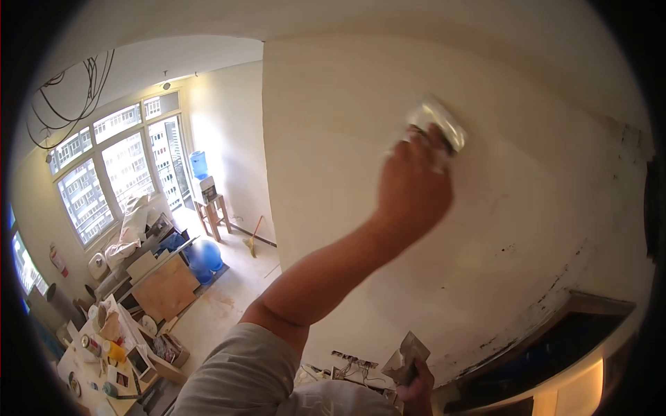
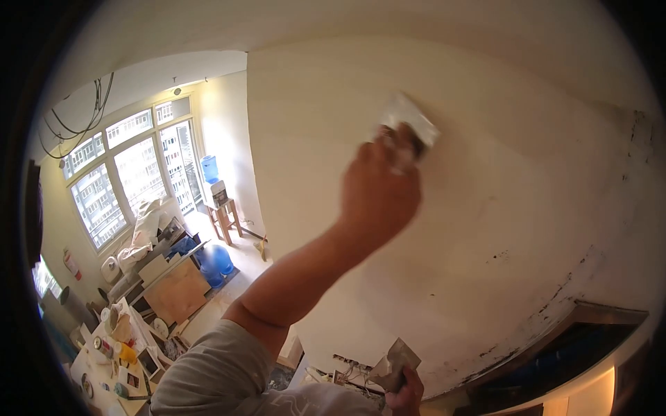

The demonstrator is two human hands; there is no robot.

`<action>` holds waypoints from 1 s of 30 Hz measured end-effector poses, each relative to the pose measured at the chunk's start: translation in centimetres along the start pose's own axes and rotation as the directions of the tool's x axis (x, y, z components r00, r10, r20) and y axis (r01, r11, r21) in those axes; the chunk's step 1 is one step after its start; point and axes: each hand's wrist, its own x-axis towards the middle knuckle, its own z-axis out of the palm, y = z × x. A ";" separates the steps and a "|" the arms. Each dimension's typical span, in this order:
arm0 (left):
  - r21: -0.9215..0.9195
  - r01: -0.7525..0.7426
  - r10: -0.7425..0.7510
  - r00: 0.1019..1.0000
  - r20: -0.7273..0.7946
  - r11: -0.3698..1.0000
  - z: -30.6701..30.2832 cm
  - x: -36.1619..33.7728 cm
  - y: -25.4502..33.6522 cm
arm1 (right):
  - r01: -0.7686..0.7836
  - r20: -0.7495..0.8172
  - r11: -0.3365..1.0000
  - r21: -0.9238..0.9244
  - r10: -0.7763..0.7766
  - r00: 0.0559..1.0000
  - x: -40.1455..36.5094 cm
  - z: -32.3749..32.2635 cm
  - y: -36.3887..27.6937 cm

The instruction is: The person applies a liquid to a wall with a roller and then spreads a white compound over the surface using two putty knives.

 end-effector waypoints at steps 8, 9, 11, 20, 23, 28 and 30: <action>-0.213 -0.316 0.347 0.929 0.127 0.924 -3.9 -0.8 1.4 | 0.039 -0.063 0.997 -0.060 -0.042 0.997 -1.1 -2.8 0.0; -0.162 -0.366 0.372 0.928 0.009 0.916 -4.6 0.0 -0.5 | 0.049 -0.049 0.998 -0.027 -0.050 0.998 -1.3 -2.3 -0.1; -0.008 -0.343 0.341 0.936 -0.083 0.939 -4.9 1.8 -4.0 | 0.063 -0.026 0.997 0.038 -0.062 0.998 -2.2 -1.0 -0.4; -0.054 -0.282 0.286 0.955 0.082 0.958 -6.1 -5.2 -11.0 | 0.037 0.013 0.999 0.033 -0.038 0.999 -2.0 -1.3 -0.2; 0.272 0.269 -0.274 0.962 -0.021 0.924 -8.0 -1.0 -14.1 | 0.016 0.062 1.000 0.009 -0.017 0.998 -2.1 -1.4 -0.5; 0.193 0.354 -0.370 0.928 0.050 0.915 -4.9 1.2 -13.4 | 0.092 0.020 0.993 -0.076 -0.090 0.996 -2.5 -2.4 -0.2; 0.110 0.269 -0.269 0.963 -0.009 0.957 -3.3 0.9 -9.3 | 0.052 0.017 0.998 0.044 -0.053 0.998 -2.8 -1.0 -0.6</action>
